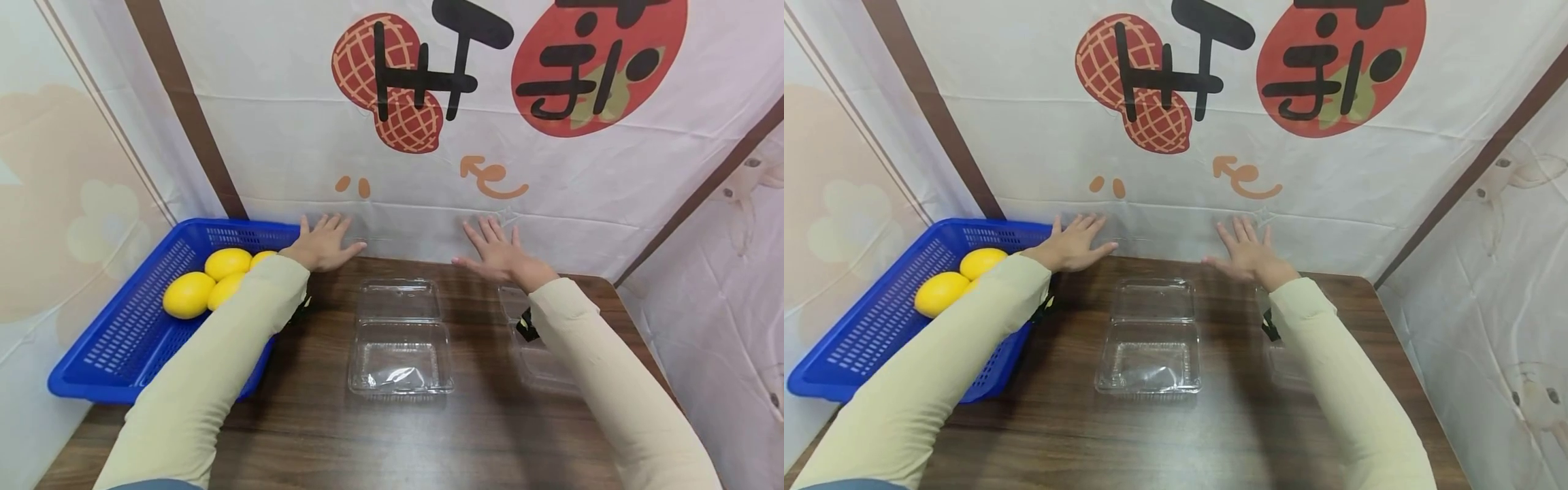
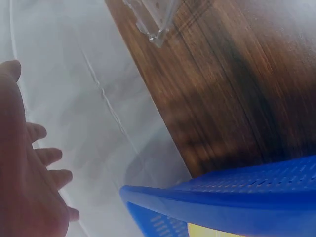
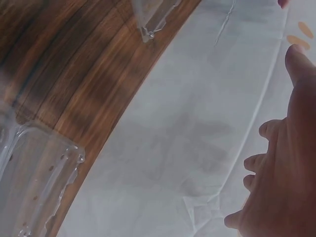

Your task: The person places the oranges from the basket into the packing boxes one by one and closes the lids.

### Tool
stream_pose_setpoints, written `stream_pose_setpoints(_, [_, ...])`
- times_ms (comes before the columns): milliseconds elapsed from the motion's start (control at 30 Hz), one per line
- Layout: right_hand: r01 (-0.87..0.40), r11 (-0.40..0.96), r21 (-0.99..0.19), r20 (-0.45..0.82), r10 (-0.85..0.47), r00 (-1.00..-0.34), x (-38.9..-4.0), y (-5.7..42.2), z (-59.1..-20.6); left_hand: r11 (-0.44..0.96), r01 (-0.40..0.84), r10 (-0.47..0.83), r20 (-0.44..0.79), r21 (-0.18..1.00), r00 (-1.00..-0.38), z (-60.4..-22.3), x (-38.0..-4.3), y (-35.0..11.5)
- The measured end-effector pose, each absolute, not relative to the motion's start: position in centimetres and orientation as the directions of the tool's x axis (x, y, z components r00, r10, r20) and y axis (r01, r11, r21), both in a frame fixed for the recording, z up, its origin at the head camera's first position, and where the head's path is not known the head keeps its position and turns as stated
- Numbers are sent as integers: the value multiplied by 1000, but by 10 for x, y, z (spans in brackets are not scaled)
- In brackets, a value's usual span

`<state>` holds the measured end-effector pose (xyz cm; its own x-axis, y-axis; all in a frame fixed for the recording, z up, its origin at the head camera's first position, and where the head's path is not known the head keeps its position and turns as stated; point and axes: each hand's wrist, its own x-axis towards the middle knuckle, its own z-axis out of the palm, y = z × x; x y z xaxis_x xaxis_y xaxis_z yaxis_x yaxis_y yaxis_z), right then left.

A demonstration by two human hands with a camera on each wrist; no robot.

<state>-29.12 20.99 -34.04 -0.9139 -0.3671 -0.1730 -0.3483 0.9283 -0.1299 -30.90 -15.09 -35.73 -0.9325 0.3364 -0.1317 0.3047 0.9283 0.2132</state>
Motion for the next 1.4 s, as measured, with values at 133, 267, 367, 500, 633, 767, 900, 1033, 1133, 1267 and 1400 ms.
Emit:
stream_pose_setpoints(133, [-357,924,-134,-184,-377,-908,-284,213,-341,930,300,332,-137,211,-933,-354,-302,-152])
stream_pose_setpoints(267, [-383,914,-132,-183,-403,-897,-276,218,-343,934,285,321,-153,217,-935,-353,-295,-157])
stream_pose_setpoints(367, [-406,905,-128,-175,-424,-889,-269,223,-348,935,280,318,-164,218,-934,-354,-293,-160])
stream_pose_setpoints(500, [-429,894,-132,-165,-446,-880,-261,228,-353,939,277,311,-158,203,-937,-355,-289,-164])
stream_pose_setpoints(633, [-437,888,-143,-152,-456,-877,-253,229,-356,943,279,307,-148,181,-940,-359,-283,-167])
stream_pose_setpoints(767, [-451,880,-151,-130,-470,-873,-245,229,-357,949,268,291,-136,163,-947,-363,-274,-167])
stream_pose_setpoints(900, [-476,867,-146,-109,-493,-863,-237,226,-359,956,256,273,-110,146,-956,-364,-263,-167])
stream_pose_setpoints(1033, [-496,857,-141,-99,-511,-854,-229,223,-362,959,246,261,-104,137,-960,-368,-253,-168])
stream_pose_setpoints(1133, [-503,852,-145,-100,-518,-849,-222,220,-364,962,242,255,-95,130,-962,-372,-245,-168])
stream_pose_setpoints(1267, [-516,841,-162,-86,-533,-842,-213,217,-367,961,249,258,-64,122,-964,-375,-235,-165])
stream_pose_setpoints(1400, [-538,826,-168,-57,-553,-831,-204,215,-373,959,256,263,-42,124,-964,-377,-223,-160])
